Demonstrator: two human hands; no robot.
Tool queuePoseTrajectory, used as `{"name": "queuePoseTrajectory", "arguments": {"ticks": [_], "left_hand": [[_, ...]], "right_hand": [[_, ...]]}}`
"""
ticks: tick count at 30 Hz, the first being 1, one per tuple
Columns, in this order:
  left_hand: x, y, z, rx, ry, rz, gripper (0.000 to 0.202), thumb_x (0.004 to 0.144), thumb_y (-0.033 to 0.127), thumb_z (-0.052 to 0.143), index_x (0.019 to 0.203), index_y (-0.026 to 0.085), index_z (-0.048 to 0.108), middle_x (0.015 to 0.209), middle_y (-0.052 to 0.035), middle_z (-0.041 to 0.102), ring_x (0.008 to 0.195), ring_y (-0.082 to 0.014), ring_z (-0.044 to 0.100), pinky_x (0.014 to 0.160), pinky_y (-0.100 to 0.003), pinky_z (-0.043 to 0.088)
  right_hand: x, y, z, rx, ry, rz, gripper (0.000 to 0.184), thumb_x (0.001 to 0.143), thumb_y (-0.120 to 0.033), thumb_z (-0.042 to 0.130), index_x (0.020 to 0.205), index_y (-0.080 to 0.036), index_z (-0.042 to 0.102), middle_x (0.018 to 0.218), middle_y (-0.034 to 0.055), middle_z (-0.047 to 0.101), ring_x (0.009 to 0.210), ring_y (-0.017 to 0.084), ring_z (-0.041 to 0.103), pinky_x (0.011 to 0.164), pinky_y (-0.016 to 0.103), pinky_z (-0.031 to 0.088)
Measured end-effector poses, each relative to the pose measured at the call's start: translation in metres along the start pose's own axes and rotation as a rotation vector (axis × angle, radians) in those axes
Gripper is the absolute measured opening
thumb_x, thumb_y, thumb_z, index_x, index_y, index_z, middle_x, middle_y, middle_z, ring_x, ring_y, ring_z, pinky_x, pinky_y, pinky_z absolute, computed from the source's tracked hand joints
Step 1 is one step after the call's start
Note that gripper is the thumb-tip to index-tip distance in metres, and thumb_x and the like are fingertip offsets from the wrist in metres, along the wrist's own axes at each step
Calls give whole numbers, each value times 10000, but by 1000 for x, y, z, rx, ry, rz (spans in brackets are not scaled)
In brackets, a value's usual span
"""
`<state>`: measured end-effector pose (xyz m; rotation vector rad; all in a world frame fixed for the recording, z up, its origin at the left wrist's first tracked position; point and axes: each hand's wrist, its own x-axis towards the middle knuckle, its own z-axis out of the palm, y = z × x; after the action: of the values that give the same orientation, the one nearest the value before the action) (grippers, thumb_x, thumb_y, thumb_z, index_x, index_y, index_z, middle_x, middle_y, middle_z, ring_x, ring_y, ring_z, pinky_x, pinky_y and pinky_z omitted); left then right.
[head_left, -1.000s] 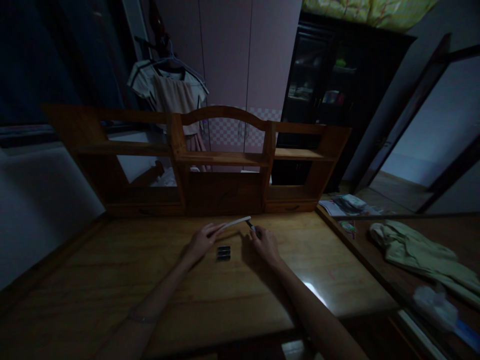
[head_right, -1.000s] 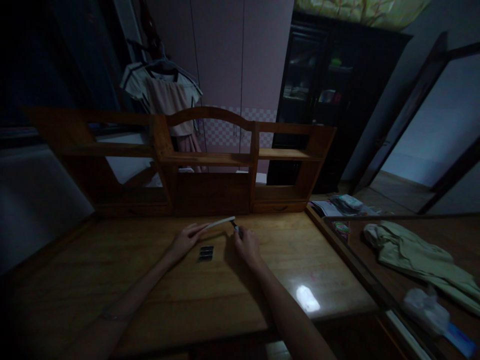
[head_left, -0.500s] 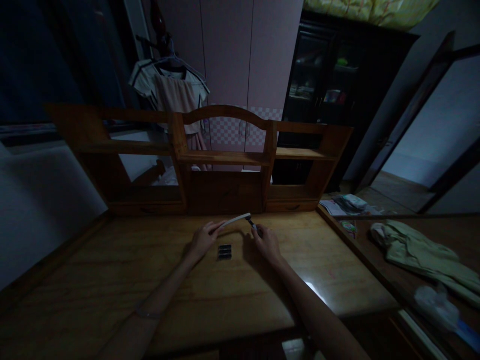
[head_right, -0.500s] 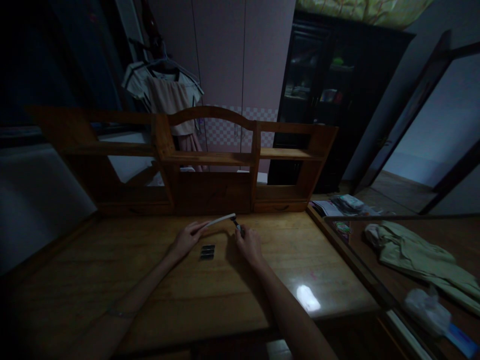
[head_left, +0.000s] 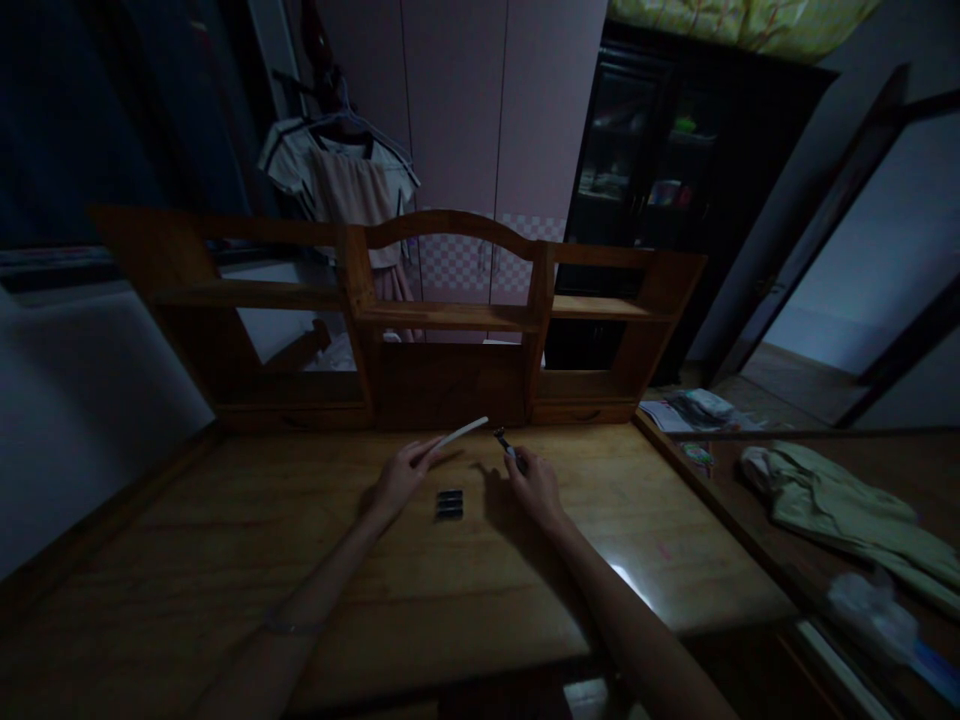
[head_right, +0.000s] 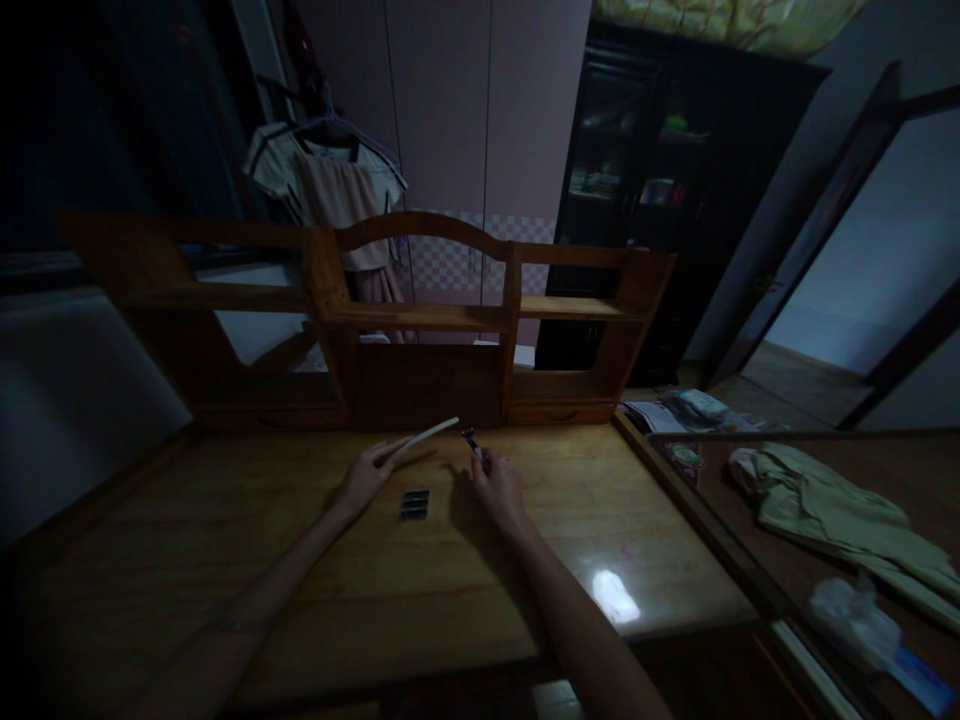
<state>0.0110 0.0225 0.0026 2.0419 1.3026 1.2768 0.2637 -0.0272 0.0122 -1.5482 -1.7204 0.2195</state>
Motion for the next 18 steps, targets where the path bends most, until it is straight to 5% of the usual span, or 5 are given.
{"name": "queuePoseTrajectory", "arguments": {"ticks": [7,12,18], "left_hand": [[-3,3,6,-54,-89,48,350,881,390,496,1173,232,610,1065,-52,646,961,-188,596,860,-278,449],[-2,-13,12,67,9,-32,339,871,389,499,1147,240,627,1009,-53,667,915,-201,618,819,-292,473],[4,-23,8,-70,88,-80,381,866,414,488,1153,200,618,1140,-51,639,1054,-212,587,916,-314,456]], "right_hand": [[1,-1,-2,8,-8,8,299,917,-376,409,910,-170,625,732,48,648,644,154,579,548,228,305],[2,-2,-6,49,43,15,341,937,-417,356,936,-186,607,751,47,636,661,162,572,568,240,310],[-1,-5,-4,258,105,125,376,936,-480,294,912,-200,543,718,26,569,649,171,529,588,260,354]]}}
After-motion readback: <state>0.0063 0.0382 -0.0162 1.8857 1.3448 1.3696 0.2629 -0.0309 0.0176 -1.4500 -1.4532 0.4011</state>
